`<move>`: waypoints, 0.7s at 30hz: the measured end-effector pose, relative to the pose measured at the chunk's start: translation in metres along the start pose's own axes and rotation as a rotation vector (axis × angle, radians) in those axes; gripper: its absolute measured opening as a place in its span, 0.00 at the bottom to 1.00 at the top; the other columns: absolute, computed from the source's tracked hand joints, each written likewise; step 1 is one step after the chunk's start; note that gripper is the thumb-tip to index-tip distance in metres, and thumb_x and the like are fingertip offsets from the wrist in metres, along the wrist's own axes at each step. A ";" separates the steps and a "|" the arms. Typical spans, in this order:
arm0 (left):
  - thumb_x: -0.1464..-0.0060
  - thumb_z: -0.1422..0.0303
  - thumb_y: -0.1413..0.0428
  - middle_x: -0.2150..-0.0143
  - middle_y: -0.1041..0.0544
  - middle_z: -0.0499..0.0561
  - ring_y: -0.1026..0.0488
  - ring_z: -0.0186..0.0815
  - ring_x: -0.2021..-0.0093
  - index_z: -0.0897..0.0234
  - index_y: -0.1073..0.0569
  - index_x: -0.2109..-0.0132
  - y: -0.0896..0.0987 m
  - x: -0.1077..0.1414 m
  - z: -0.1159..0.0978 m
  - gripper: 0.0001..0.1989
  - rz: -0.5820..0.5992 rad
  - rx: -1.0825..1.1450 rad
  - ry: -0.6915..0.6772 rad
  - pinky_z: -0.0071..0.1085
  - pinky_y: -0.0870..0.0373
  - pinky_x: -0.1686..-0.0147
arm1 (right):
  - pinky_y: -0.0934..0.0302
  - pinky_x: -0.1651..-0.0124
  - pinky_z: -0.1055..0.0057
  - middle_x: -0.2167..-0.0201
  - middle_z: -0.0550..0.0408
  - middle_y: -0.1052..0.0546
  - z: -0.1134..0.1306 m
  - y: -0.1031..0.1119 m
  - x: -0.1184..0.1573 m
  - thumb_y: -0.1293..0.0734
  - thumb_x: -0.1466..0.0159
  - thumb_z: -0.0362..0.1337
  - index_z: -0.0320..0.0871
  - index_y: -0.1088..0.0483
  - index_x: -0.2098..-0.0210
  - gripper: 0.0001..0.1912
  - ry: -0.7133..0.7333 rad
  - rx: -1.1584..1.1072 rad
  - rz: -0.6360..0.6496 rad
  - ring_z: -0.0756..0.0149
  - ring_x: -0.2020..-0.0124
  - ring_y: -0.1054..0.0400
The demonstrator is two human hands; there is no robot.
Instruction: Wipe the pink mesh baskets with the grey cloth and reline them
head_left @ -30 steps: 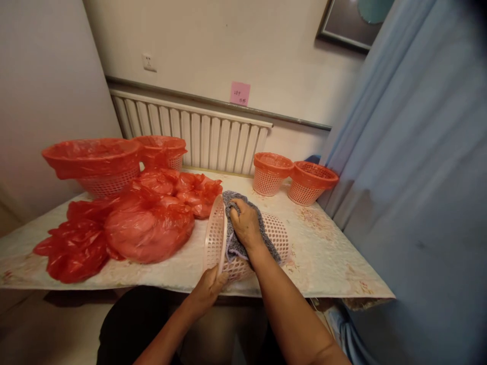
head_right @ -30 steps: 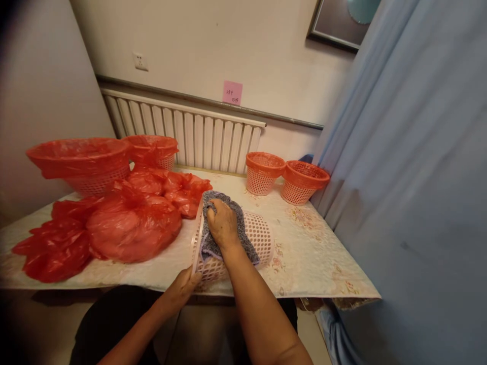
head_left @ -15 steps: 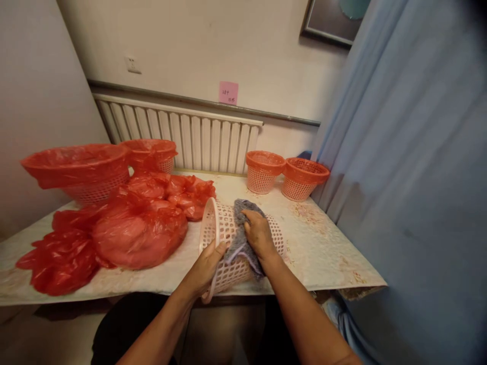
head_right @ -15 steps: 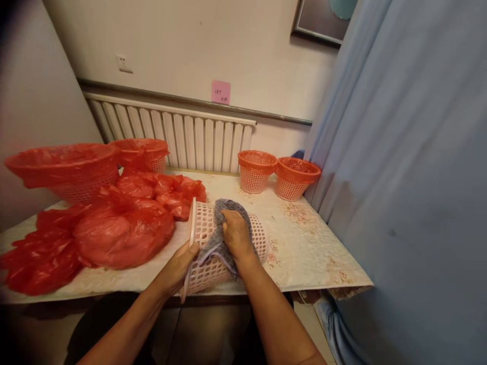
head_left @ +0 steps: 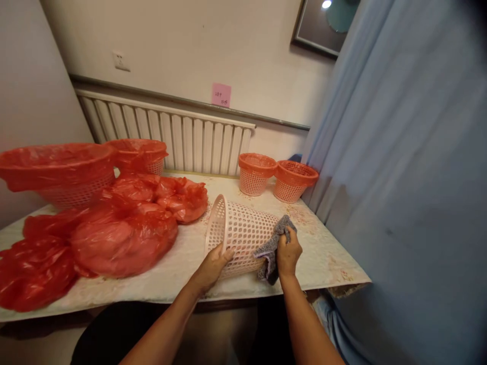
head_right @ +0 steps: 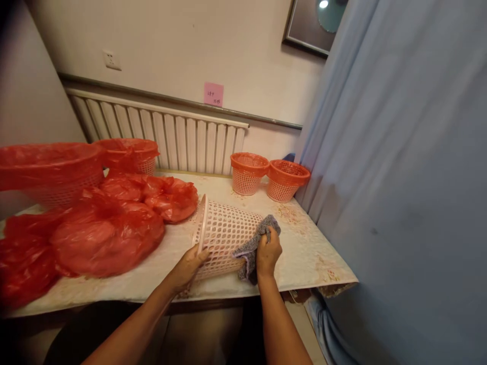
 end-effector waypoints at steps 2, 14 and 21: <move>0.42 0.57 0.49 0.45 0.26 0.57 0.30 0.45 0.45 0.68 0.31 0.45 0.001 0.002 -0.001 0.24 -0.003 -0.017 -0.015 0.43 0.37 0.43 | 0.40 0.49 0.62 0.54 0.44 0.25 -0.003 0.001 0.008 0.44 0.41 0.37 0.40 0.30 0.53 0.20 -0.076 -0.023 -0.050 0.56 0.52 0.31; 0.40 0.57 0.53 0.44 0.28 0.56 0.34 0.44 0.42 0.68 0.33 0.43 0.000 0.004 0.003 0.24 0.035 -0.154 -0.094 0.43 0.45 0.38 | 0.47 0.39 0.52 0.44 0.43 0.33 0.069 -0.008 0.095 0.43 0.40 0.30 0.40 0.33 0.51 0.19 0.244 -0.330 0.152 0.57 0.39 0.43; 0.40 0.53 0.55 0.47 0.25 0.56 0.35 0.46 0.42 0.69 0.32 0.45 0.009 0.014 0.013 0.27 -0.016 -0.328 -0.090 0.44 0.47 0.38 | 0.47 0.37 0.59 0.46 0.49 0.31 0.130 -0.023 0.048 0.44 0.45 0.23 0.42 0.32 0.51 0.24 0.586 -0.426 0.433 0.62 0.40 0.43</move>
Point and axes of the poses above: each hand's wrist, its own x-axis away from the middle knuckle, its own y-axis out of the back of the hand, z = x × y, the point moved 2 cm from there along -x, towards the middle knuckle
